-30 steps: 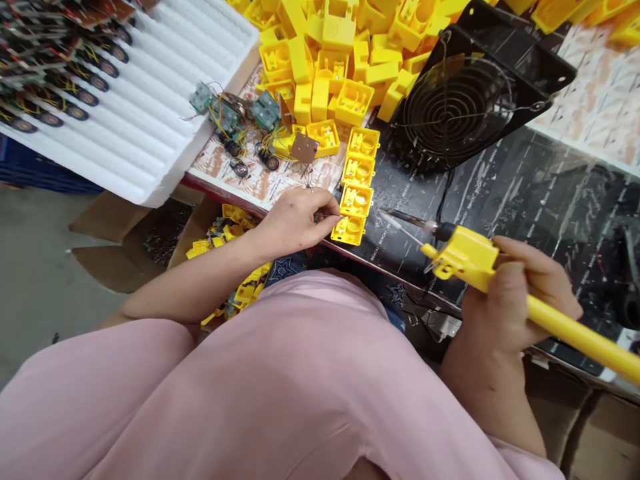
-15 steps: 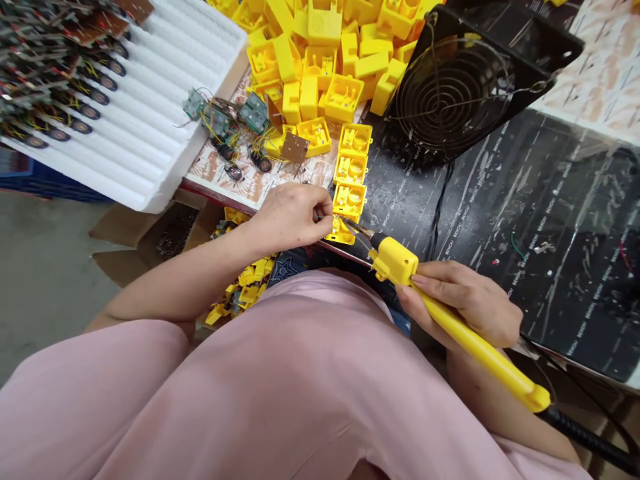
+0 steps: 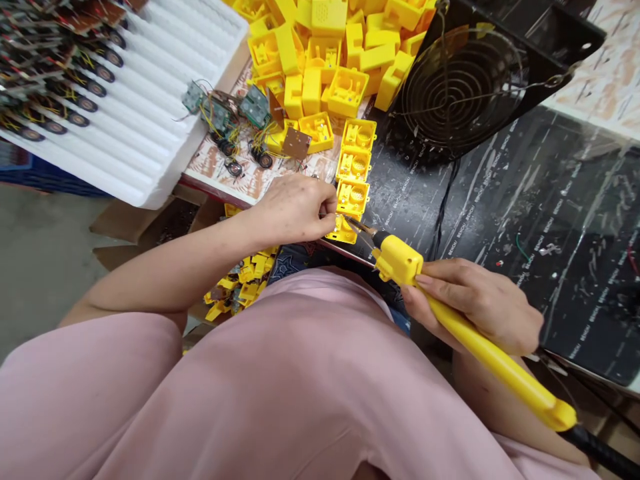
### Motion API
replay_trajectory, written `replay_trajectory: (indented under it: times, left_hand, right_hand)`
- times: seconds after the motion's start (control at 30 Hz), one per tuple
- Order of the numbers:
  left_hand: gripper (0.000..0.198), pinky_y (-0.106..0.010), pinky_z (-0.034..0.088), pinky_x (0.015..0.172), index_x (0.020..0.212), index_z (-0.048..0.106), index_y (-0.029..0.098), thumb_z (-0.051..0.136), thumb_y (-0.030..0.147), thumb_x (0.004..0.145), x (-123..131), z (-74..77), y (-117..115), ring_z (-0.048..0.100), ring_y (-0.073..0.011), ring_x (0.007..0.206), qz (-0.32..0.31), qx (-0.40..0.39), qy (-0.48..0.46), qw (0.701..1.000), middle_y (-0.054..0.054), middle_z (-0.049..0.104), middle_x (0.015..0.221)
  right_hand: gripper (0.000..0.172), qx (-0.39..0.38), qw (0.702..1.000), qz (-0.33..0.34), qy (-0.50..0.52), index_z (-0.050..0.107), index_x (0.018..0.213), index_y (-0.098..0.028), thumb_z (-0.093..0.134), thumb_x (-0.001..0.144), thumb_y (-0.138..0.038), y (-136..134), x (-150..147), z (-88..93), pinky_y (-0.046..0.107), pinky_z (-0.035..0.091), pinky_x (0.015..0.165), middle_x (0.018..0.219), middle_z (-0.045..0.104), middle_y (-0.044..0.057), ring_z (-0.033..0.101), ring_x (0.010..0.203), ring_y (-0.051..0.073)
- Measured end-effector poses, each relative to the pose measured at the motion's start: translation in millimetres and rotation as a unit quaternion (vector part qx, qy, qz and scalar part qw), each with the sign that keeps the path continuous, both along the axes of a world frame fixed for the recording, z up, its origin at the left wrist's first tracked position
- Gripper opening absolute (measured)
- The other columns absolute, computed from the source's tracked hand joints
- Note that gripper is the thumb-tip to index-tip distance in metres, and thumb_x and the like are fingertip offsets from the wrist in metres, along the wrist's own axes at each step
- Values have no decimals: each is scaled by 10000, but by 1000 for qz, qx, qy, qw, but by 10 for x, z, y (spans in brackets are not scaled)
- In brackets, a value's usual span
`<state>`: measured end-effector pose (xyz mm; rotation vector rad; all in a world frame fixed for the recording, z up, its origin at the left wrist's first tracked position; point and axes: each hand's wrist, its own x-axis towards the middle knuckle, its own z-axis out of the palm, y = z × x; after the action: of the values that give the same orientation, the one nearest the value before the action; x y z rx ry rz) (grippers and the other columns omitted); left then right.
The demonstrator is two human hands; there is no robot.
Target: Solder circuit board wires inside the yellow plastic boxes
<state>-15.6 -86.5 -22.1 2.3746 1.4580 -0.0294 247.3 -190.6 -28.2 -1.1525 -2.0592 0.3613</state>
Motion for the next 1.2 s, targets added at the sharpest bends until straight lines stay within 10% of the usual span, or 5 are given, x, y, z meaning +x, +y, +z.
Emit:
replay_trajectory:
  times: [0.43,0.8,1.07,1.2]
  left_hand:
    - [231,-329,473,685,837,794,200,600,299,762,24,-18,8,724,-243,713,10,-4,4,1000,-38,748,706]
    - [202,-300,416,634,819,774,198,599,273,750,56,16,43,688,-213,678,-3,-13,20,1000,-31,740,702]
    - [246,-346,498,797,874,759,203,550,329,839,-85,3,22,706,-227,808,-27,-33,-34,999,-49,763,825]
    - [263,-362,509,939,895,731,207,533,380,911,-254,-67,-15,698,-216,941,-56,-33,-156,986,-63,772,972]
  right_hand:
    - [158,74,995,63,-16,647,926,-222,793,907,-166,59,-68,62,197,567,567,797,767,-8,718,637,105]
    - [63,66,996,-28,46,695,924,-289,757,936,-281,18,77,-77,254,562,501,762,751,-13,713,609,150]
    - [524,62,995,-54,49,646,1405,-293,805,909,-229,-6,76,-49,281,640,622,947,821,5,776,710,183]
    - [421,33,991,-75,110,734,1257,-313,830,871,-177,-60,87,-65,311,629,583,899,809,-3,778,730,211]
